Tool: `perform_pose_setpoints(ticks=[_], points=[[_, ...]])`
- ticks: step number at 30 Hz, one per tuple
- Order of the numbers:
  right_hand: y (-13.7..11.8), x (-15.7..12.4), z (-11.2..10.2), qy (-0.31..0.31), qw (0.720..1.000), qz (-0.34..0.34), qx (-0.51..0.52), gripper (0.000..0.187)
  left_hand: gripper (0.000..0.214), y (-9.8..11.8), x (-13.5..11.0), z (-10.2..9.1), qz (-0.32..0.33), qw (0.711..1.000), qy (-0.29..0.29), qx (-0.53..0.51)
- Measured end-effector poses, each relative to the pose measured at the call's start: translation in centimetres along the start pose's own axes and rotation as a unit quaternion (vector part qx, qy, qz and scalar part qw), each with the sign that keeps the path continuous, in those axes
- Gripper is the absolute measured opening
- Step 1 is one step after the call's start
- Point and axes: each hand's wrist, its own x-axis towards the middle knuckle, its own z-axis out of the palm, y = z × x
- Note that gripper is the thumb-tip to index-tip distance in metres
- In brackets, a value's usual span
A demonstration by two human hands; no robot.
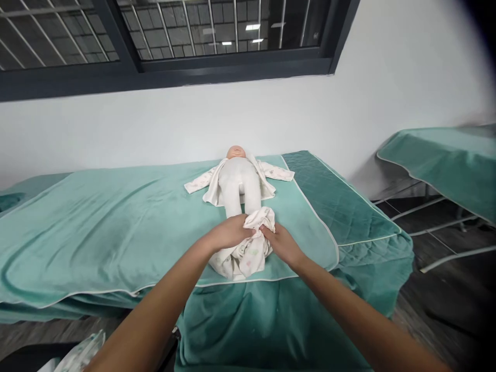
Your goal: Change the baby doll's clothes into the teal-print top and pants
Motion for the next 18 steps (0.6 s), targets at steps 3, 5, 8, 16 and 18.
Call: perform_pose_setpoints(ticks=[3,5,8,16,18], points=[[0.4,0.2,0.0,0.02,0.999,-0.017,0.04,0.045,0.04,-0.5,-0.7,-0.2,-0.003,0.989,0.005,-0.15],[0.7,0.5,0.0,0.042,0.996,-0.042,0.071,0.04,0.048,-0.8,-1.0,-0.3,-0.018,0.97,-0.006,-0.243],[0.8,1.5,0.0,0.077,0.991,-0.069,0.084,0.029,0.062,-1.4,-1.1,-0.9,-0.045,0.948,-0.036,-0.312],[0.1,4.9,-0.1,0.112,0.988,-0.095,0.056,0.017,0.054,-2.2,1.2,-2.9,-0.062,0.941,0.039,-0.329],[0.0,5.8,-0.1,0.118,0.987,-0.089,0.062,0.023,0.05,-1.9,2.2,-3.1,-0.063,0.942,0.09,-0.316]])
